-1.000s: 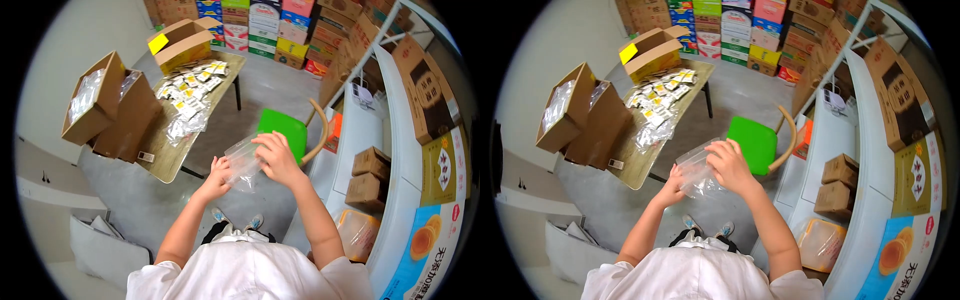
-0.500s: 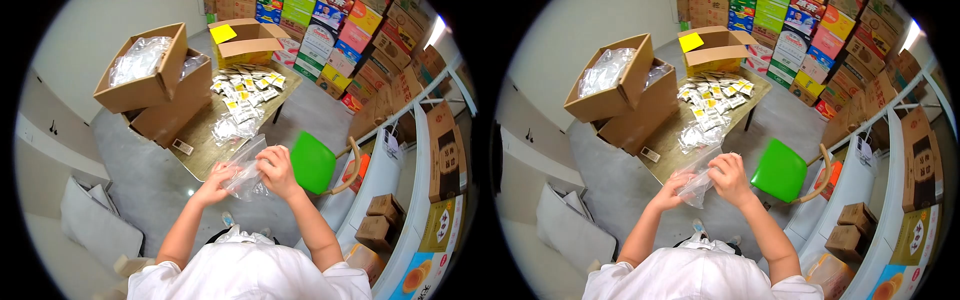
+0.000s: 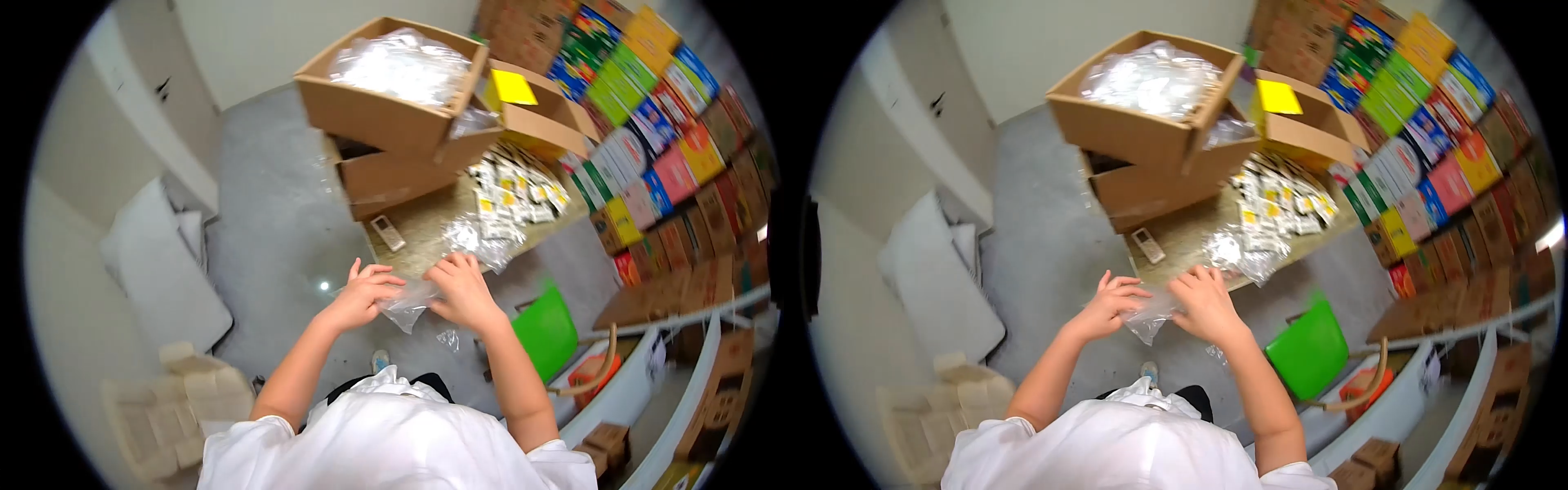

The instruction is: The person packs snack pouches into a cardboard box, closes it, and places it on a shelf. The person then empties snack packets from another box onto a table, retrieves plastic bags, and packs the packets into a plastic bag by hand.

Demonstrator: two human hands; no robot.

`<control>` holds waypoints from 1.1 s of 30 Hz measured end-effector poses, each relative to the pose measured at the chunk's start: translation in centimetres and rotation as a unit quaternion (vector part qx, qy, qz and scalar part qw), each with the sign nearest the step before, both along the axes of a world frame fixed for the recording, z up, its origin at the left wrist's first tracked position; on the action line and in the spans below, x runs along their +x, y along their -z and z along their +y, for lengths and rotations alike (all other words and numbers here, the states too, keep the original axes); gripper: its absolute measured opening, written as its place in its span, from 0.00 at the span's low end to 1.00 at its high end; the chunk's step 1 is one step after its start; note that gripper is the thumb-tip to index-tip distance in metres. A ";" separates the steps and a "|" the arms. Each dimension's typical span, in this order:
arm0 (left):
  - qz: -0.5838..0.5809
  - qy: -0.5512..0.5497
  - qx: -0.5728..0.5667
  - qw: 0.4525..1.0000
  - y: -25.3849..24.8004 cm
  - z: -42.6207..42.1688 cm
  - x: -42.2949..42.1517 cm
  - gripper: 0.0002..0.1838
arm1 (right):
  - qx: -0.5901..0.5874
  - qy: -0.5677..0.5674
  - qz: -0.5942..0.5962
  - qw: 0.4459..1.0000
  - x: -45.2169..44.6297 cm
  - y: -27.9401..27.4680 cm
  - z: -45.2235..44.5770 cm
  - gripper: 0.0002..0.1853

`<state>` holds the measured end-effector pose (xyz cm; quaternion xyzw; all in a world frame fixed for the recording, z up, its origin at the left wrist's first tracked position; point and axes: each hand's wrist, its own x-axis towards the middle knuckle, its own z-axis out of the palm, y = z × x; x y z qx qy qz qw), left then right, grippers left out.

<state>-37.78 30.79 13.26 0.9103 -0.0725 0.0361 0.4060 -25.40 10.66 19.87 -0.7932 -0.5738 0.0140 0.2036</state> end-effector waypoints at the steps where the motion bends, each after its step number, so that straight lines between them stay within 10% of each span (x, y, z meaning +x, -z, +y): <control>1: 0.013 -0.038 -0.003 0.999 0.4 0.9 -0.9 0.21 | -0.001 -0.003 -0.006 1.000 -0.2 0.5 1.4 0.19; 12: 0.092 -0.360 -0.017 0.928 5.0 5.3 -11.3 0.25 | 0.048 -0.236 -0.064 0.969 -1.6 6.4 16.7 0.07; 20: 0.087 -0.699 0.046 0.709 5.3 4.2 -19.9 0.39 | 0.009 -0.298 -0.019 0.954 -1.5 8.5 27.5 0.02; 33: 0.090 -0.780 -0.030 0.619 9.5 5.3 -31.4 0.30 | -0.109 -0.198 -0.090 0.970 -6.6 15.5 47.2 0.12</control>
